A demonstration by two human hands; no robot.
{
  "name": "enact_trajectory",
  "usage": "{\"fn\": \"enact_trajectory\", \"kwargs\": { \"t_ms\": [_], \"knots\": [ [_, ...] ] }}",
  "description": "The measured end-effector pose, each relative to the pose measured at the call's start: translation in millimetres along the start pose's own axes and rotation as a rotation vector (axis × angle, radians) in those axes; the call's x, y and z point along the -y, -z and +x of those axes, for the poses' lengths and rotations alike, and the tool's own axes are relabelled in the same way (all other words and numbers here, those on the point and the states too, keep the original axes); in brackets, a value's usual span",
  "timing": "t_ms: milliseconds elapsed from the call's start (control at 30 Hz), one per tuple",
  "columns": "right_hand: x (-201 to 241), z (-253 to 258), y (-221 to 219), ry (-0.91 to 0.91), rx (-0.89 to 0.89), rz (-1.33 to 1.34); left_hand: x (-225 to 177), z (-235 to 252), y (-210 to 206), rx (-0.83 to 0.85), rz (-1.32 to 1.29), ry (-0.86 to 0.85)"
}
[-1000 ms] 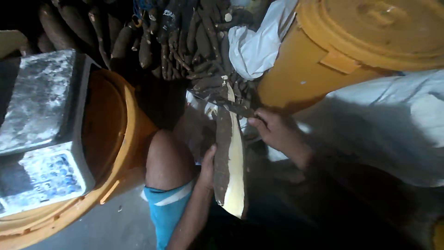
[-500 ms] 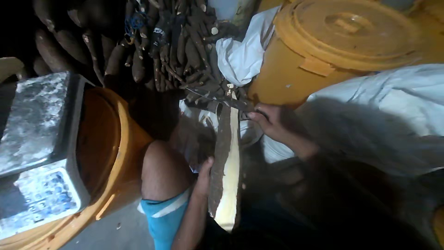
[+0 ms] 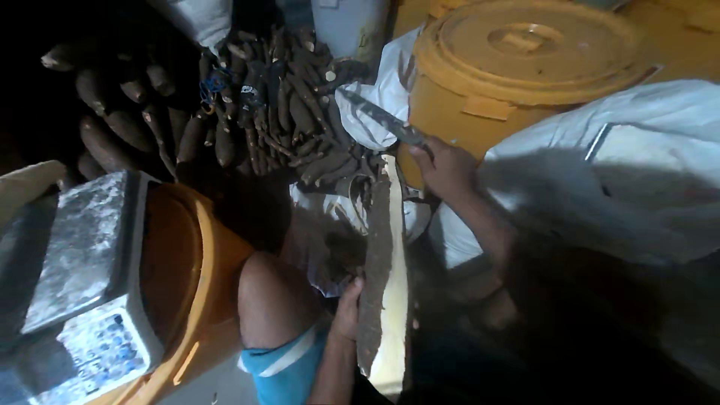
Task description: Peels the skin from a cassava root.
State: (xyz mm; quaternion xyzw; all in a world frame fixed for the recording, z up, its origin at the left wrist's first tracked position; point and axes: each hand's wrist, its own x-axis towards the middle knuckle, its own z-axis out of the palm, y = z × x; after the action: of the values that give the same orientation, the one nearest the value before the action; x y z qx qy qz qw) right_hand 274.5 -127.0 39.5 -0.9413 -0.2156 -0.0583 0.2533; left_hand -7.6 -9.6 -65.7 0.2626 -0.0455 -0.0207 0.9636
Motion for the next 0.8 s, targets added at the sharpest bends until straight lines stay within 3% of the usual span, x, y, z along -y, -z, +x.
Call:
{"fn": "enact_trajectory", "kwargs": {
  "t_ms": [167, 367, 533, 667, 800],
  "knots": [
    [0.3, -15.8, -2.4, -0.044, 0.153, 0.4, 1.3, 1.0, 11.5, 0.115, -0.326, 0.213],
    [14.5, -32.7, 8.4, -0.007, 0.24, 0.857, -7.4, -1.4, 11.5, 0.17, -0.428, 0.242],
    [18.7, -38.4, 11.7, 0.045, 0.164, 0.896, -7.2, 0.4, 12.7, 0.185, -0.408, 0.233],
    [15.8, -39.1, 6.9, -0.142, 0.349, 1.195, -9.6, -1.9, 9.3, 0.174, -0.441, 0.275],
    [24.3, -39.2, 14.1, -0.227, 0.272, 1.247, -15.2, -10.6, -4.2, 0.164, -0.418, 0.29]
  ]
}}
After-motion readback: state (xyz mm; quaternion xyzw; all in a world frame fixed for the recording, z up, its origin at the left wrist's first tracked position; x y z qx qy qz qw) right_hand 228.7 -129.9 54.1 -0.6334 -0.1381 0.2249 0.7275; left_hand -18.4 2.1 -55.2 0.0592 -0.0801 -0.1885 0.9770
